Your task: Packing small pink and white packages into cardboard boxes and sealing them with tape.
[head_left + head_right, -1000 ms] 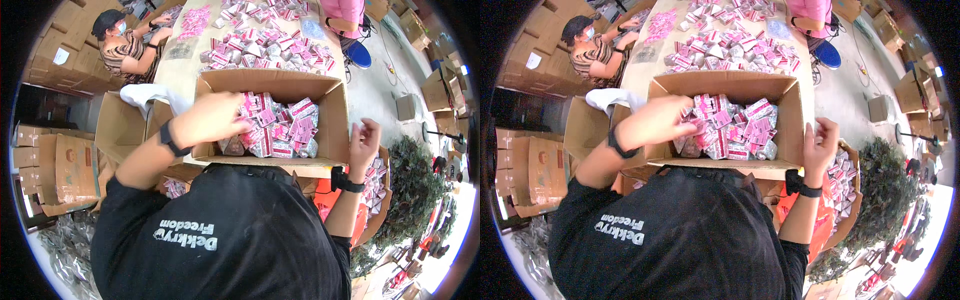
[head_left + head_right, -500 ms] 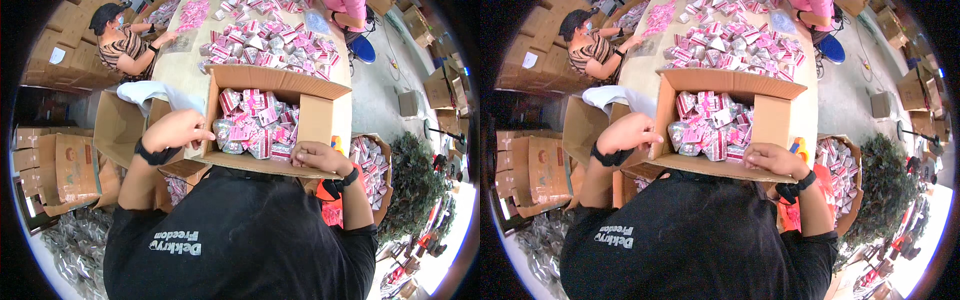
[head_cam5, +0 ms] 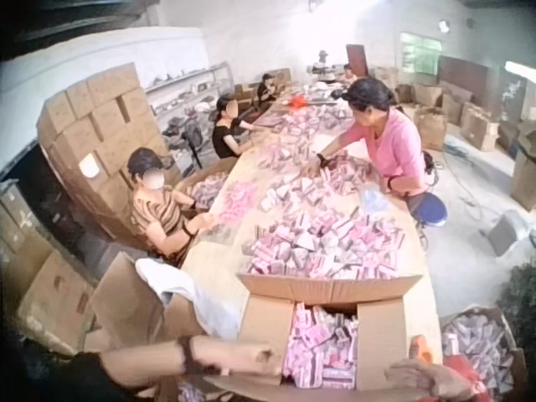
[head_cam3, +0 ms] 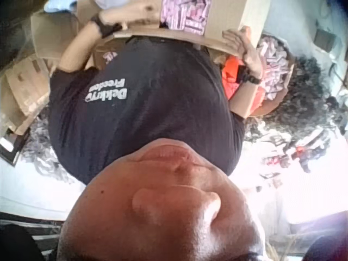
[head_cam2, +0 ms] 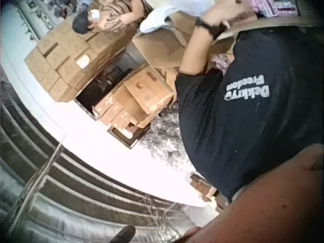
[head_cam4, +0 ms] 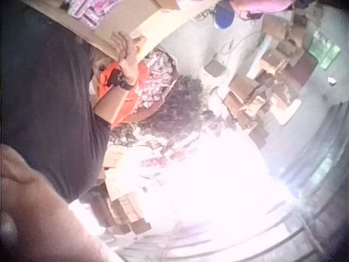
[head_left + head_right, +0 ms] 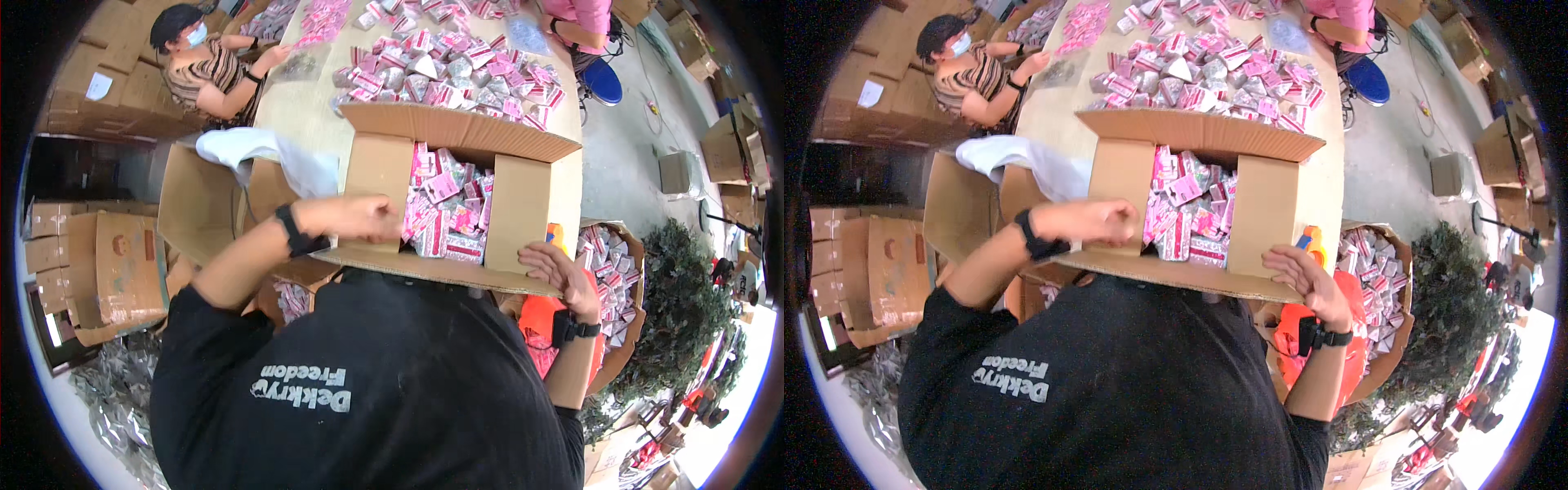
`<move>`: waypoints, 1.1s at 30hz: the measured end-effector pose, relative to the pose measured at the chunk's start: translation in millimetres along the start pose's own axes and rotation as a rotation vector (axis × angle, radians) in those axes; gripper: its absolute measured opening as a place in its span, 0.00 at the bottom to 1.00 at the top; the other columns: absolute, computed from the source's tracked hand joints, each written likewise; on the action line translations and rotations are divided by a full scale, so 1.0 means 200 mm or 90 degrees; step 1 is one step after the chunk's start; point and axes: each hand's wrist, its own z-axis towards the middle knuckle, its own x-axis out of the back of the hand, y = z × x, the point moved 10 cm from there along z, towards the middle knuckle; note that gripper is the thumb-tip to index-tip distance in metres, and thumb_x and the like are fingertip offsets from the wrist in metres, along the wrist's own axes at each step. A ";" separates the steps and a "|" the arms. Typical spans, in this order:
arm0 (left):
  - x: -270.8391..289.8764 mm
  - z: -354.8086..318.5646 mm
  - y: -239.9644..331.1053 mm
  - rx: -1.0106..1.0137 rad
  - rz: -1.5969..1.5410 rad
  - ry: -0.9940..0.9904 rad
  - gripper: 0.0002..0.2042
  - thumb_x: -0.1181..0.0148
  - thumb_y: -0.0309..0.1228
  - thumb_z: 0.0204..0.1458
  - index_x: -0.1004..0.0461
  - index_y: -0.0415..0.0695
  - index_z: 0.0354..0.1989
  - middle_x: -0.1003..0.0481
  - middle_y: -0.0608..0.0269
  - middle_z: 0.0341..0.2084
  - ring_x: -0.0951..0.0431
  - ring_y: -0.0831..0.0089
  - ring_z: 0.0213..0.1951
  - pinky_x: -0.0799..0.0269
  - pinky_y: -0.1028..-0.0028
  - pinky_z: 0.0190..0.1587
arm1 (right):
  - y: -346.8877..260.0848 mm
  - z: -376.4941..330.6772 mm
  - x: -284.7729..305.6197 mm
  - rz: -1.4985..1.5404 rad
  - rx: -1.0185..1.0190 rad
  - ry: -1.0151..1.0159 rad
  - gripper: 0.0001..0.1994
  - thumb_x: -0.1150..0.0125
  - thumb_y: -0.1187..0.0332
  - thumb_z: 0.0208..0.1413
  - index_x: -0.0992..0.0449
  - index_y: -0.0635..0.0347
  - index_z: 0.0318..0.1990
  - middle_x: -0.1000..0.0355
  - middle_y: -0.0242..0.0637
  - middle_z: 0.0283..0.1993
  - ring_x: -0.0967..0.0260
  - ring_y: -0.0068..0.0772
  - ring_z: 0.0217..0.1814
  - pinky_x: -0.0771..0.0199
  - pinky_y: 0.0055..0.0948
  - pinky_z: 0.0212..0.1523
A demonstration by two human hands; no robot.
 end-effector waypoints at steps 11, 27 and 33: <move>0.10 -0.25 0.29 -0.008 0.585 0.416 0.43 0.32 0.65 0.40 0.27 0.35 0.52 0.24 0.38 0.48 0.20 0.43 0.44 0.25 0.55 0.45 | -0.14 -0.13 0.10 -0.537 0.243 0.681 0.58 0.16 0.57 0.36 0.48 0.67 0.72 0.39 0.52 0.67 0.40 0.50 0.70 0.38 0.43 0.67; 0.20 -0.13 -0.15 -0.022 0.279 0.516 0.72 0.23 0.56 0.38 0.75 0.21 0.70 0.41 0.21 0.60 0.37 0.31 0.62 0.35 0.55 0.64 | 0.30 -0.03 -0.06 -0.308 0.098 0.407 0.36 0.33 0.64 0.58 0.43 0.65 0.70 0.29 0.52 0.61 0.32 0.46 0.66 0.33 0.39 0.63; 0.33 -0.33 0.84 -0.262 0.619 0.782 0.64 0.20 0.48 0.36 0.63 0.40 0.75 0.47 0.27 0.67 0.48 0.34 0.70 0.46 0.45 0.69 | 0.21 -0.01 -0.06 -0.345 0.121 0.415 0.36 0.33 0.65 0.57 0.43 0.65 0.69 0.30 0.57 0.61 0.31 0.50 0.66 0.32 0.39 0.63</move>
